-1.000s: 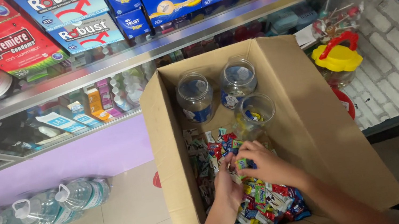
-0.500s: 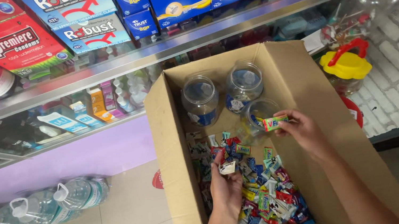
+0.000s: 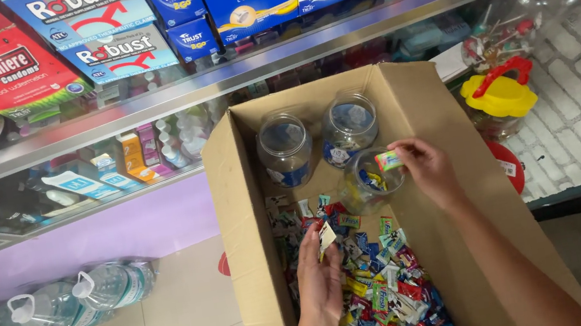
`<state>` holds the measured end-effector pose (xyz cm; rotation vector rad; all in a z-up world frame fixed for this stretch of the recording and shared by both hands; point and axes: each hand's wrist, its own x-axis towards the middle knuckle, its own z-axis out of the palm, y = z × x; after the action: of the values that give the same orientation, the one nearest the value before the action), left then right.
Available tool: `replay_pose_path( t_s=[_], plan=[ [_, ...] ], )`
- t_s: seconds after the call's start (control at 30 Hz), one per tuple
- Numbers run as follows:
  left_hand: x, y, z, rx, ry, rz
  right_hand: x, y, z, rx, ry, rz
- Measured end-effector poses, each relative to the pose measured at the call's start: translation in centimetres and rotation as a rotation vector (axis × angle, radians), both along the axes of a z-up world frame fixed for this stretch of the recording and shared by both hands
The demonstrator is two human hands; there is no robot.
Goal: Sort small snack and candy packets from a cardboard box into plastic jars.
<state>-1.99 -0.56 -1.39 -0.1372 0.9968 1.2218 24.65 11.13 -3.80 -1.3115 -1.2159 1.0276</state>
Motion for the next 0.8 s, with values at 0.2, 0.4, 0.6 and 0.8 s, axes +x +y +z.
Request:
replay_pose_path(
  t_s=[0.2,0.4,0.6,0.8],
  plan=[
    [0.2,-0.1,-0.6,0.126,0.06,-0.031,-1.6,-0.7,0.8,0.139,-0.029,-0.001],
    [1.2,0.2,1.7,0.285,0.406,-0.155,-2.6,-1.9,1.9,-0.063,-0.019,0.202],
    [2.9,1.6,1.6,0.417,0.394,-0.23,-3.6,-3.2,5.4,-0.288,0.166,0.697],
    [3.5,2.6,0.1,0.492,0.452,-0.262,-3.0,-3.4,3.4,-0.256,0.1,0.579]
  ],
)
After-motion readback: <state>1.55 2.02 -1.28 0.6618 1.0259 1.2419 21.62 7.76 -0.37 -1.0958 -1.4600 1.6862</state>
